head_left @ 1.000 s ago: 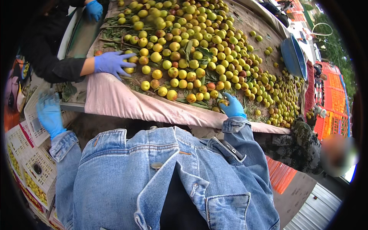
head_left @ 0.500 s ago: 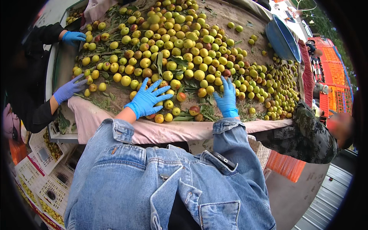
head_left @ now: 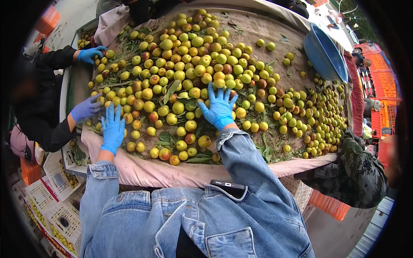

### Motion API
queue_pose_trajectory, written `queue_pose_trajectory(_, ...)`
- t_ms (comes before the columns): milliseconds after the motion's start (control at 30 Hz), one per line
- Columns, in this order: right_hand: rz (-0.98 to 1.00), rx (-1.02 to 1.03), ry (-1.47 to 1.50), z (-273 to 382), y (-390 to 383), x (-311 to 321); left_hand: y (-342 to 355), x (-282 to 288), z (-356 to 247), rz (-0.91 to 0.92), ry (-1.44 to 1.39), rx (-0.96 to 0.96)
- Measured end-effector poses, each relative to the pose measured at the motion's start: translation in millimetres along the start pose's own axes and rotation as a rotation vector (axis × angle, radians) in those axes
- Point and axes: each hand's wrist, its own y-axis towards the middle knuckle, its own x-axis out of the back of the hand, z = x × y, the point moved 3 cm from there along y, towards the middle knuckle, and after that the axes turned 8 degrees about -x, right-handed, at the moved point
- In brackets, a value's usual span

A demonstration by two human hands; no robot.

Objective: The person sorts green plums on a large table, removing leaves and stems by hand. They move the plums around and place them into nearby crates while other workers assist.

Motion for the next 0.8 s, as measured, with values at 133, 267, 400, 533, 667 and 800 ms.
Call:
queue_pose_trajectory(133, 0.099, 0.344, 0.225, 62, 11, -18, 34, 28, -95, -0.201, -0.133, -0.177)
queue_pose_trajectory(267, 0.153, 0.495, 0.523, 58, 29, 40, 52, 29, -178, -0.273, -0.235, -0.381)
queue_pose_trajectory(400, -0.295, 0.086, 0.228, -89, 87, 82, 54, 11, -221, 0.041, -0.204, -0.603)
queue_pose_trajectory(533, -0.031, -0.283, -0.095, -157, 103, 53, 65, 2, -209, 0.028, -0.182, -0.544)
queue_pose_trajectory(667, -0.241, 0.030, -0.010, -90, 106, 17, 66, 3, -189, -0.030, -0.177, -0.533)
queue_pose_trajectory(800, -0.224, 0.193, 0.102, 1, 107, -7, 64, -6, -146, -0.069, -0.054, -0.460)
